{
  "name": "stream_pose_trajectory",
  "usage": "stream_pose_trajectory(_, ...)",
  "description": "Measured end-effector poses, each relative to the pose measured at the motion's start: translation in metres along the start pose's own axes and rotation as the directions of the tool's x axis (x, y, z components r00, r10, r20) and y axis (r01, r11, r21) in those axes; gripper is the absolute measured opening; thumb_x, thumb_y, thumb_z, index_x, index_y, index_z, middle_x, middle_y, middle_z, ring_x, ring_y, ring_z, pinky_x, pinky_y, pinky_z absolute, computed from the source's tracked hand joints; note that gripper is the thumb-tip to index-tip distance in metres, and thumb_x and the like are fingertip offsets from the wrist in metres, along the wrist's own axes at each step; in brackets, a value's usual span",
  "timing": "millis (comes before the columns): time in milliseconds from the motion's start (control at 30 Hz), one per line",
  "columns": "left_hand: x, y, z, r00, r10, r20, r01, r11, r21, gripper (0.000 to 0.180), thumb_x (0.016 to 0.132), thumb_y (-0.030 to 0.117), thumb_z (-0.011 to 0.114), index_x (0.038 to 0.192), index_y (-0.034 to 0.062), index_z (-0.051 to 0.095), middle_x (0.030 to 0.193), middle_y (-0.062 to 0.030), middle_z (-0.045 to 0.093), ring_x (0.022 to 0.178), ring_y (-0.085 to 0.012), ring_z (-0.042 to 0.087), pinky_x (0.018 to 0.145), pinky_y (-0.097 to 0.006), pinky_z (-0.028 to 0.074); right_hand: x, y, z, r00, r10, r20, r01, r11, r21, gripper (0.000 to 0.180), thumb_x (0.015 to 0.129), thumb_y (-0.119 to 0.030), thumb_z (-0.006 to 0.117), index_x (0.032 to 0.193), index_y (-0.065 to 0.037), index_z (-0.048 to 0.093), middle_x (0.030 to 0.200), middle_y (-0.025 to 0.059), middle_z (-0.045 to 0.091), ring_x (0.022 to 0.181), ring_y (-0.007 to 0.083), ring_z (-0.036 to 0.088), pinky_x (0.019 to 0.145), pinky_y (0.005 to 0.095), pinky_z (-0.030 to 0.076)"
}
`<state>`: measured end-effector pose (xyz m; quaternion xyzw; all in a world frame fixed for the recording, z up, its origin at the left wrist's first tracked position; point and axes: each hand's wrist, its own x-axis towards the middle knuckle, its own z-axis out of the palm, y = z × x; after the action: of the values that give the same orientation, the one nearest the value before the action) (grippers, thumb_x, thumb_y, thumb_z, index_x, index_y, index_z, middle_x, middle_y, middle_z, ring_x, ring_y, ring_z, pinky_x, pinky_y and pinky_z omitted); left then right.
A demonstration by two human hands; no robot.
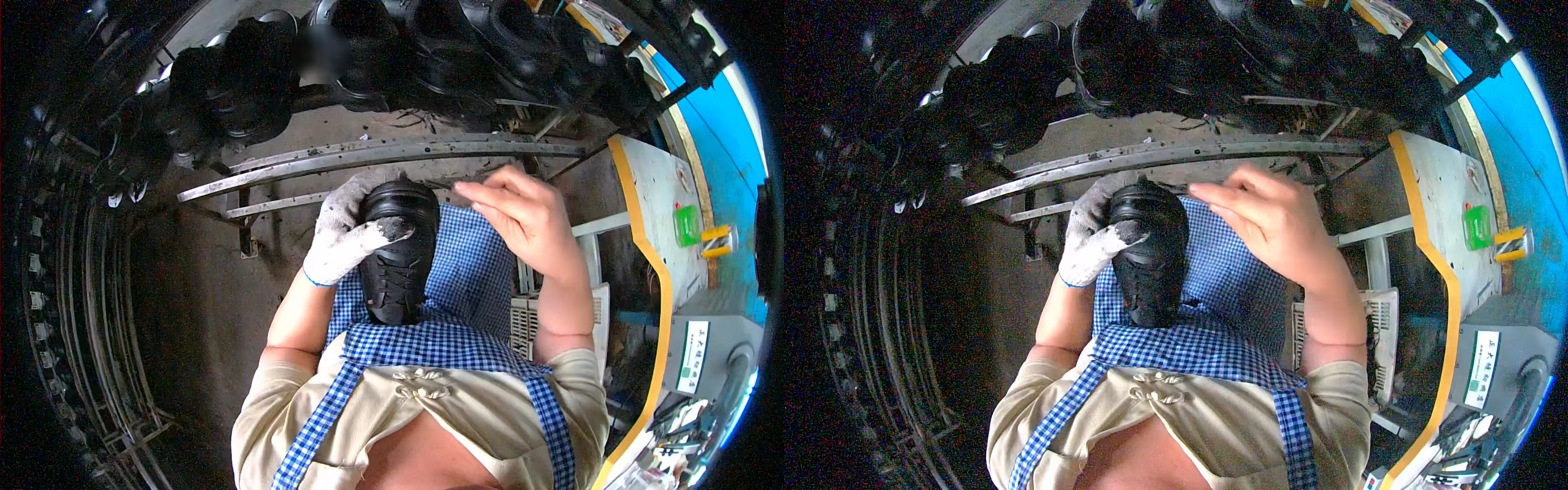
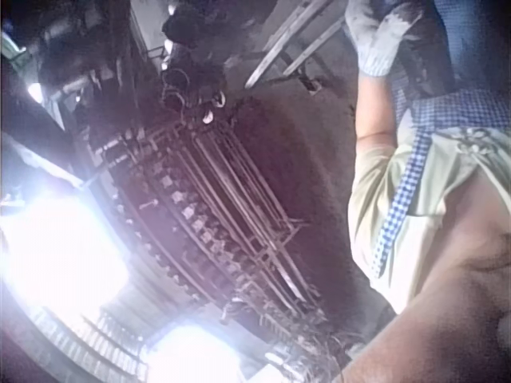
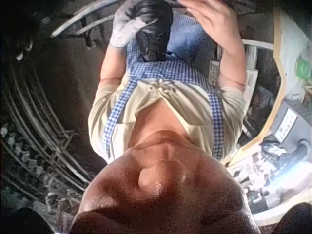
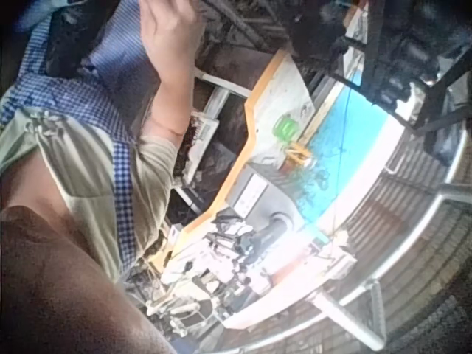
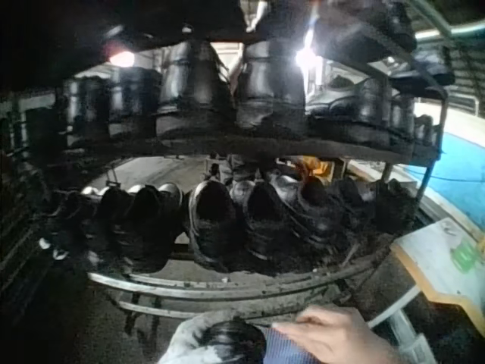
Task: Inspect and refine shoe soles using a hand tool in a manufacturing facility.
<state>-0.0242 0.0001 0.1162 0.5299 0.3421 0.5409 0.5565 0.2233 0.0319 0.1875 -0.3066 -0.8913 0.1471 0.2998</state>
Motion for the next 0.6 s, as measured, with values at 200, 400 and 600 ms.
stream_pose_trajectory(200,-0.006,-0.003,-0.027,0.940,0.193,-0.280,-0.197,0.980,0.016,0.059,0.072,0.018,0.073,0.123,-0.0028,0.051,0.115,-0.0119,0.058,0.106,-0.0199,0.056,0.094,-0.033,0.044,-0.050,0.036,0.042,0.981,0.192,-0.018,-0.187,0.970,0.155,0.053,0.075,-0.015,0.075,0.125,-0.011,0.057,0.089,0.0074,0.062,0.076,0.0162,0.059,0.064,0.0273,0.051)
stream_pose_trajectory(400,-0.019,-0.034,-0.050,0.818,-0.039,-0.573,-0.342,0.769,-0.540,0.058,0.088,0.051,0.055,0.128,0.0088,0.051,0.124,-0.0096,0.056,0.109,-0.0261,0.056,0.097,-0.040,0.044,-0.105,0.023,0.083,0.905,0.357,0.229,-0.401,0.897,0.185,0.095,0.066,-0.030,0.082,0.144,-0.016,0.029,0.122,0.0177,0.058,0.102,0.0349,0.061,0.086,0.0397,0.050)
stream_pose_trajectory(600,-0.019,-0.038,-0.024,0.902,-0.226,-0.368,-0.110,0.704,-0.701,0.057,0.090,0.051,0.050,0.128,0.0082,0.050,0.127,-0.0088,0.055,0.113,-0.0270,0.053,0.100,-0.041,0.042,-0.098,0.007,0.062,0.973,0.209,0.101,-0.229,0.798,0.558,0.092,0.063,-0.007,0.082,0.141,-0.008,0.033,0.128,0.0195,0.053,0.116,0.0282,0.054,0.096,0.0356,0.042)
